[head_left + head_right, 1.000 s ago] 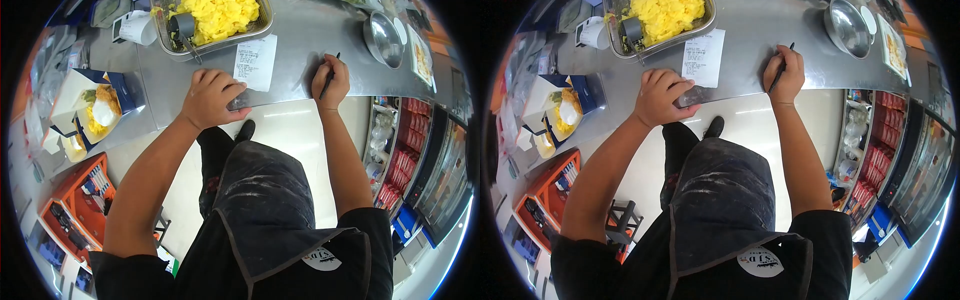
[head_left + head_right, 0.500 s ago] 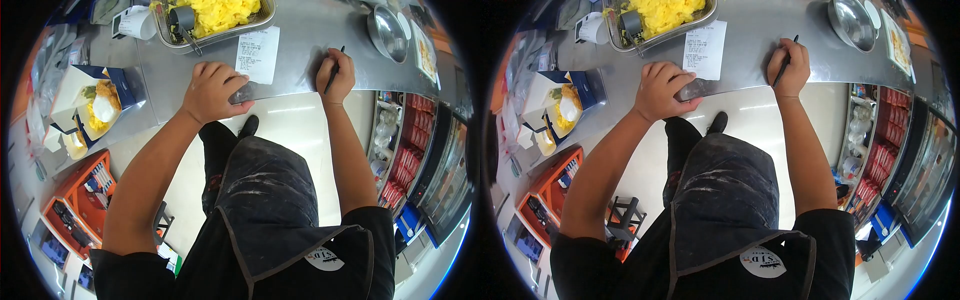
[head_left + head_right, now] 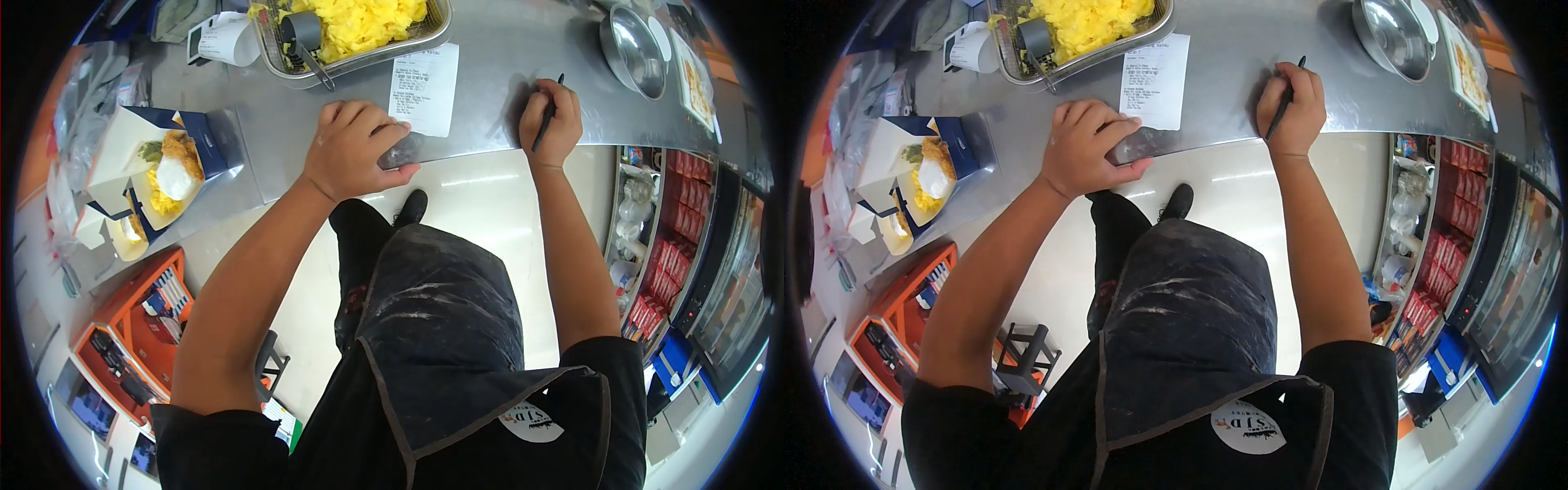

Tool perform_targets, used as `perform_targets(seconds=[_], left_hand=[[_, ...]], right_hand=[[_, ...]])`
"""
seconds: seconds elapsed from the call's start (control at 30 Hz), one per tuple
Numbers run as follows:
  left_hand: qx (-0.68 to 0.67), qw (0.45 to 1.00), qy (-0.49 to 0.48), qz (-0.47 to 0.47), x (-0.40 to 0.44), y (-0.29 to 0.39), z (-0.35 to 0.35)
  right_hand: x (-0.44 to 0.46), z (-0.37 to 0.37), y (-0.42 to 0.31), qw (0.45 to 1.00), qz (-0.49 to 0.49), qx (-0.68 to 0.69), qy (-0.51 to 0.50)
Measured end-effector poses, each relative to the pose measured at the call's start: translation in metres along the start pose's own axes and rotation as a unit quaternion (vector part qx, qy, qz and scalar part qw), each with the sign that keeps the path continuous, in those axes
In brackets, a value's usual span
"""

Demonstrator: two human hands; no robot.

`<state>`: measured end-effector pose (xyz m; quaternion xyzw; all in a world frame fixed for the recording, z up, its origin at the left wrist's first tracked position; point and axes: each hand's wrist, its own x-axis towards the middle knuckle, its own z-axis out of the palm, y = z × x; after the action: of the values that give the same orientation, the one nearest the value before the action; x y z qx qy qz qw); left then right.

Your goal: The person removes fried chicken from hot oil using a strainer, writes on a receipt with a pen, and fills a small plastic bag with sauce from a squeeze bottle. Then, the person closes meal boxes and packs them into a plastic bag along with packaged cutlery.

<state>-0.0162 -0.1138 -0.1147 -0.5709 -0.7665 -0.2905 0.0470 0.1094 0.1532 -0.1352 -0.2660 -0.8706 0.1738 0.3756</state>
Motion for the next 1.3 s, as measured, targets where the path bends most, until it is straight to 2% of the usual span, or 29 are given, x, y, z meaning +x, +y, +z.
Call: perform_targets(seconds=[0.27,0.47,1.3], left_hand=[[-0.004,1.000,-0.010,-0.012,0.0005,0.0022,-0.0023],[-0.006,1.000,-0.014,-0.012,0.0009,0.0021,-0.0022],[-0.005,1.000,-0.019,-0.012,0.0024,0.0042,-0.0033]], right_hand=[[-0.0011,-0.0014,-0.0008,0.999,0.033,-0.015,-0.023],[-0.0009,0.0000,0.0022,1.000,0.009,0.006,-0.008],[-0.0010,-0.0008,-0.0001,0.999,0.028,0.012,-0.012]])
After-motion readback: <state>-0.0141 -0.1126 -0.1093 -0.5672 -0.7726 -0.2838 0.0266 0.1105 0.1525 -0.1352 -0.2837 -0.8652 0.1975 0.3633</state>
